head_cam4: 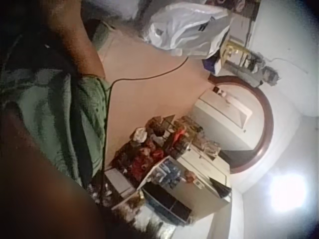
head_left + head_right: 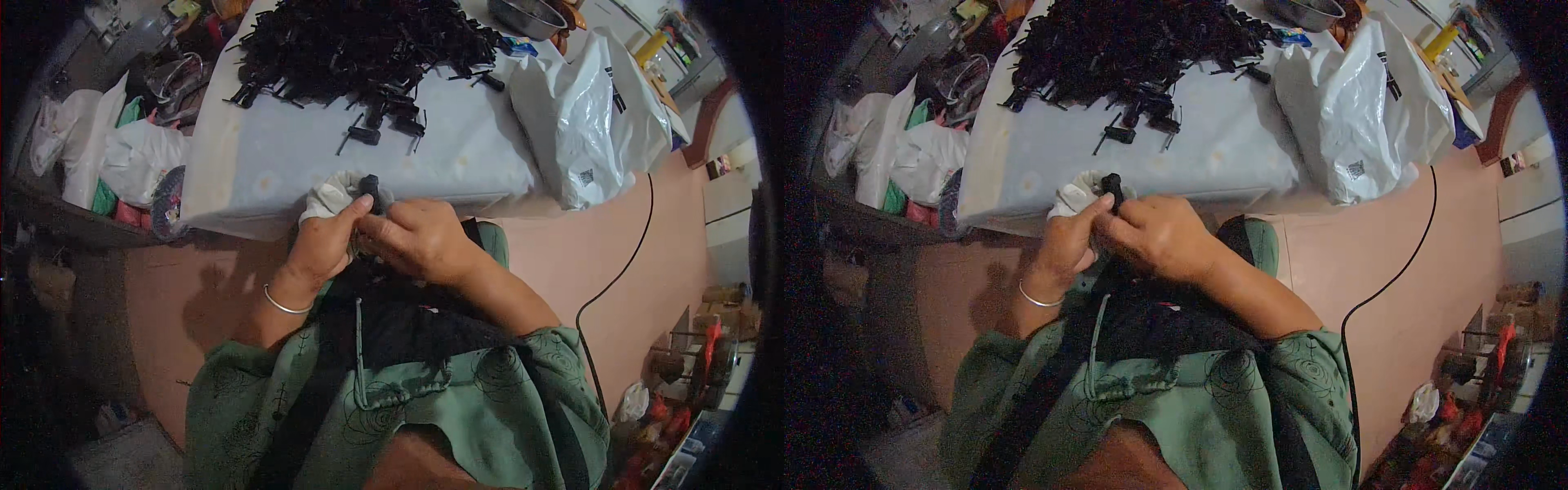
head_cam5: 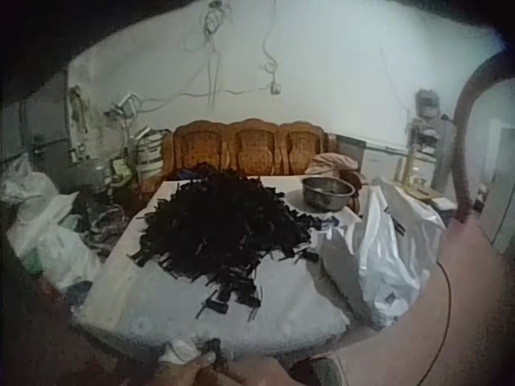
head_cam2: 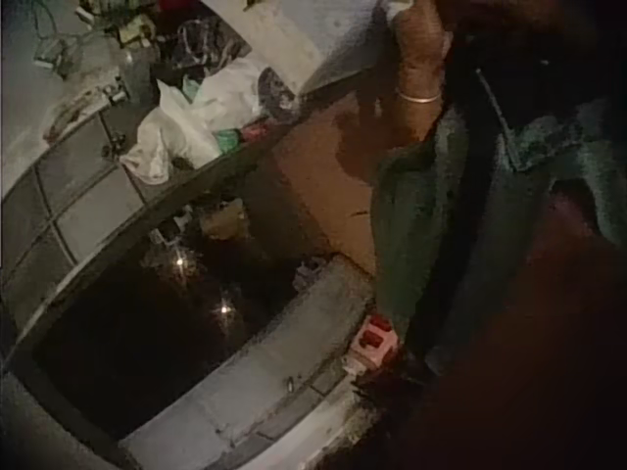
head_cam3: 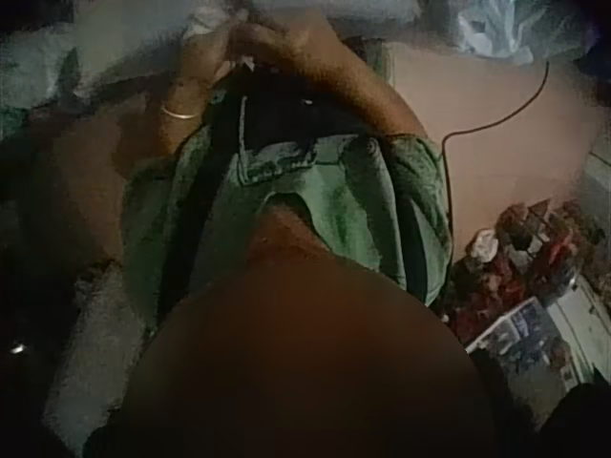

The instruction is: Cleaning small black components with a cloth and placing them into a bowl.

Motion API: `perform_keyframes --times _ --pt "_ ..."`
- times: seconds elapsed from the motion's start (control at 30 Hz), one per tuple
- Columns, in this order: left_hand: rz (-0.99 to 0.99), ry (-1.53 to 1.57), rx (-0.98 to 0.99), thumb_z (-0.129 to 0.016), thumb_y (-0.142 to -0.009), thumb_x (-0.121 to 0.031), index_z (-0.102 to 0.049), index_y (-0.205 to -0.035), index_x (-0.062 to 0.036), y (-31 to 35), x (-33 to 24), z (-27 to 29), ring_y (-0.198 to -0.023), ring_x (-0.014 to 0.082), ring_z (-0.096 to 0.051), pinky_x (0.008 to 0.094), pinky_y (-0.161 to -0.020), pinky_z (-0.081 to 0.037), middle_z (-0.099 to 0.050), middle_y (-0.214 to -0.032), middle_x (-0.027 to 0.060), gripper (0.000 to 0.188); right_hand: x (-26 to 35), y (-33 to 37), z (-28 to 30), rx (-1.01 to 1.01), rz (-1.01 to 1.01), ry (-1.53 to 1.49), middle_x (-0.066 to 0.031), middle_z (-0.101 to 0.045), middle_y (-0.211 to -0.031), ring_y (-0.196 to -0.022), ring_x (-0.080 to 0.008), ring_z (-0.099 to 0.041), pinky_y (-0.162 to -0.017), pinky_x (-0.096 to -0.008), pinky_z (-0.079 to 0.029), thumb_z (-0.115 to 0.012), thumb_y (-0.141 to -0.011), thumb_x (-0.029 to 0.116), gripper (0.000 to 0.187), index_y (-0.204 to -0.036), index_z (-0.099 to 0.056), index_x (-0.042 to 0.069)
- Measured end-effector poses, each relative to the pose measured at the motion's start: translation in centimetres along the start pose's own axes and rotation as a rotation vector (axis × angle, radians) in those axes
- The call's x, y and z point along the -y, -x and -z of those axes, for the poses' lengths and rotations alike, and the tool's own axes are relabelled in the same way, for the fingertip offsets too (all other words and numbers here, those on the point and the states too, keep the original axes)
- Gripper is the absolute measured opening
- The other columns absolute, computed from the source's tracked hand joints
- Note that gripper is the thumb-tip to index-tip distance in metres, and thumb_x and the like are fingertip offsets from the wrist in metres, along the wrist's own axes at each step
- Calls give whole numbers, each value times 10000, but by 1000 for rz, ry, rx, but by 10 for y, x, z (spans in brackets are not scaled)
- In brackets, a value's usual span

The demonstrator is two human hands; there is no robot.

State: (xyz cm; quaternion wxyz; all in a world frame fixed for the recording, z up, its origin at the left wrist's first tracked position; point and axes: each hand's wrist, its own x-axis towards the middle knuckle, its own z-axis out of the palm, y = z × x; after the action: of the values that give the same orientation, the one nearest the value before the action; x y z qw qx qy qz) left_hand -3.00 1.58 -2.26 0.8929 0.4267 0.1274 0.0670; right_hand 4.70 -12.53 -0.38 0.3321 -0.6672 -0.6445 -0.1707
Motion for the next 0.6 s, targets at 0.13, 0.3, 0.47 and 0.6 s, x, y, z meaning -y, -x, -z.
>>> perform_keyframes --times 0.13,0.3,0.47,0.6 --pt "-223 -366 53 -535 -845 -47 -508 -1056 -37 -1 2 3 -737 119 -559 240 -629 -464 -564 -860 19 213 5 -1 -2 -55 43 -12 -25 -432 -590 -473 -208 -469 -420 -337 -381 -698 -649 143 300 -914 -569 90" --pt "-302 -610 -4 -529 -841 -40 -510 -1041 -13 -1 -2 -2 -685 91 -540 214 -571 -446 -562 -817 20 202 3 6 -7 -123 -129 -37 -64 -469 -593 -491 -202 -492 -425 -310 -385 -692 -681 118 178 -800 -573 60" --pt "-45 -599 86 -535 -832 -59 -468 -1118 -19 16 -21 -19 -607 48 -511 180 -466 -406 -565 -789 17 297 -13 11 -17 -187 -700 -541 -24 -510 -621 -555 -86 -458 -494 -252 -384 -630 -795 133 149 -737 -545 24" --pt "-101 -659 -3 -543 -808 -48 -498 -1036 -2 14 -13 -13 -544 59 -512 203 -433 -404 -551 -746 8 237 -14 10 -12 17 -799 -788 45 -439 -629 -609 -42 -382 -533 -224 -357 -506 -894 173 241 -720 -510 6"
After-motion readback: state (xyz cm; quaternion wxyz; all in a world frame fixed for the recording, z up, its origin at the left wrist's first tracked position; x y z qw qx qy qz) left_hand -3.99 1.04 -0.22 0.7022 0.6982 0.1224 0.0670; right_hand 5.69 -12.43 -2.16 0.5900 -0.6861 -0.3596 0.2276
